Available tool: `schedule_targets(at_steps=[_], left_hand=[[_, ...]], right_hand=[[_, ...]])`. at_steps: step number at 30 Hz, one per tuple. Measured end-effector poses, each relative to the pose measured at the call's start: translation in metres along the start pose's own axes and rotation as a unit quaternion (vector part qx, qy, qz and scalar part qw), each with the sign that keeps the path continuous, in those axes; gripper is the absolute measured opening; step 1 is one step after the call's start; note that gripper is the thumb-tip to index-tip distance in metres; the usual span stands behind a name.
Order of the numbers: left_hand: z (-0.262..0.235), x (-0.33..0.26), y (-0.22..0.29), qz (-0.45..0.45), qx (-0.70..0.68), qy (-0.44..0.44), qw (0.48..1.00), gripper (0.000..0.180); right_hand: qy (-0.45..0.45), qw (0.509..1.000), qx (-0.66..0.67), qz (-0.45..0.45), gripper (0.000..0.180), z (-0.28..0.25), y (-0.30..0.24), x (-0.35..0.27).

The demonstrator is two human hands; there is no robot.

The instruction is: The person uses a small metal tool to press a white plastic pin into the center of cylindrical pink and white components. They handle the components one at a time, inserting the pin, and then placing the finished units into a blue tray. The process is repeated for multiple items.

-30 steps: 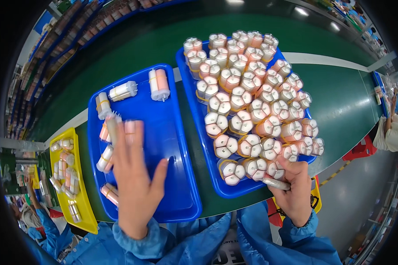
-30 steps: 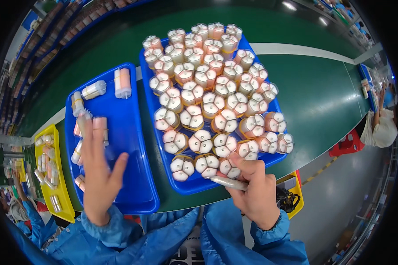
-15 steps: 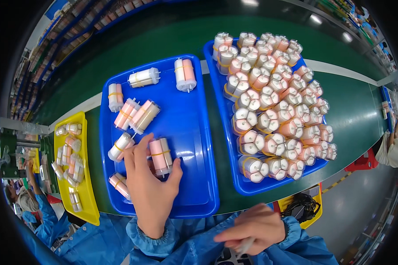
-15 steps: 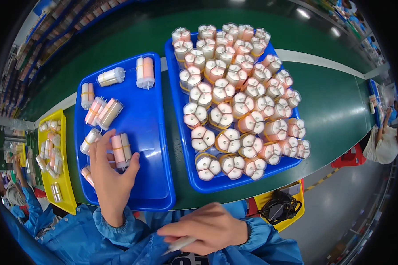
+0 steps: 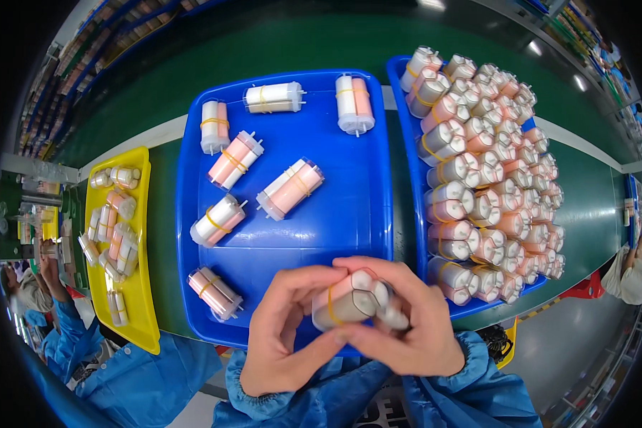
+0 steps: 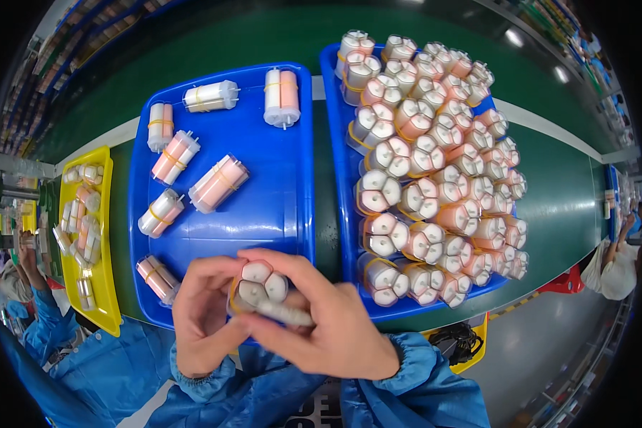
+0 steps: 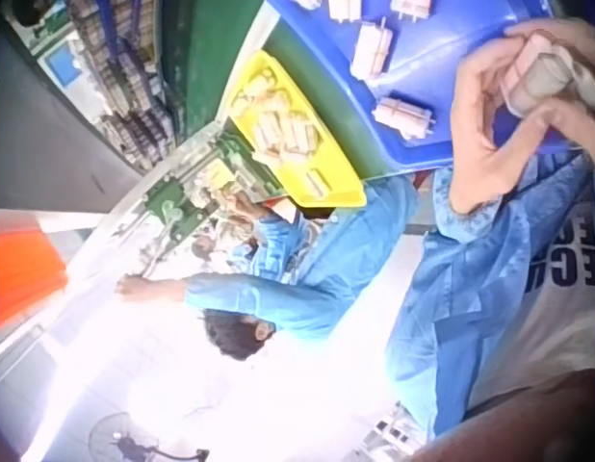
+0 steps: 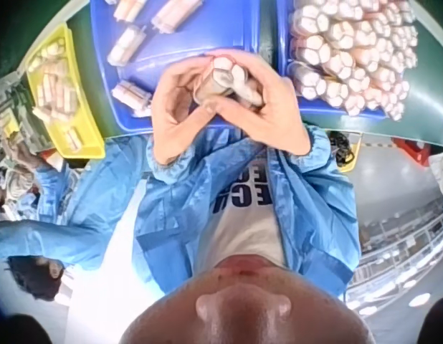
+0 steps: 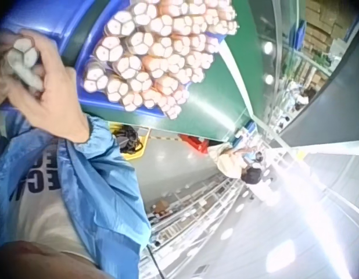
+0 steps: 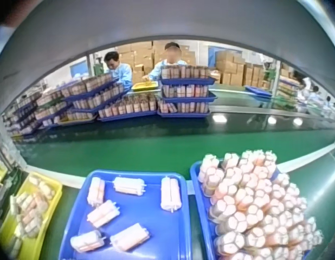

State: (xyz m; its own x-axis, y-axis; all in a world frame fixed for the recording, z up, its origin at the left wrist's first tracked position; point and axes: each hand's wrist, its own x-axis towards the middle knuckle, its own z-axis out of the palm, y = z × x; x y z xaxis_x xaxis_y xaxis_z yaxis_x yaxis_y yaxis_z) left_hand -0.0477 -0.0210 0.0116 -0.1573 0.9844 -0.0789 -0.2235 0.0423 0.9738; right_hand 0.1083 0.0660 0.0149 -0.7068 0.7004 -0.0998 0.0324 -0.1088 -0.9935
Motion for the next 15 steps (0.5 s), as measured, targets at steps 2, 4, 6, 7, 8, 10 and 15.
schedule_targets(at_steps=[2,4,6,7,8,10,15], left_hand=[[-0.001,0.003,-0.008,0.014,0.017,0.044,0.999,0.053],[0.000,0.008,-0.014,0.100,0.037,0.155,0.982,0.050],[-0.002,0.006,-0.020,0.165,-0.061,0.256,0.950,0.048],[0.000,0.006,-0.017,0.153,-0.089,0.278,0.944,0.042],[-0.002,0.006,-0.016,0.154,-0.102,0.273,0.944,0.040],[-0.005,0.003,-0.017,0.151,-0.124,0.271,0.943,0.036],[-0.004,0.008,-0.013,0.097,-0.113,0.285,0.947,0.031]], right_hand=[[-0.028,0.994,-0.088,0.064,0.055,-0.005,-0.009,0.005],[0.006,0.991,-0.132,-0.012,0.054,-0.001,-0.007,0.009],[0.012,0.984,-0.167,-0.063,0.053,0.002,-0.002,0.013],[0.002,0.981,-0.181,-0.075,0.052,0.003,0.003,0.015],[-0.007,0.977,-0.195,-0.088,0.052,0.004,0.005,0.016],[-0.044,0.964,-0.249,-0.082,0.052,0.008,0.005,0.019],[-0.064,0.956,-0.284,-0.043,0.055,0.013,0.003,0.023]])
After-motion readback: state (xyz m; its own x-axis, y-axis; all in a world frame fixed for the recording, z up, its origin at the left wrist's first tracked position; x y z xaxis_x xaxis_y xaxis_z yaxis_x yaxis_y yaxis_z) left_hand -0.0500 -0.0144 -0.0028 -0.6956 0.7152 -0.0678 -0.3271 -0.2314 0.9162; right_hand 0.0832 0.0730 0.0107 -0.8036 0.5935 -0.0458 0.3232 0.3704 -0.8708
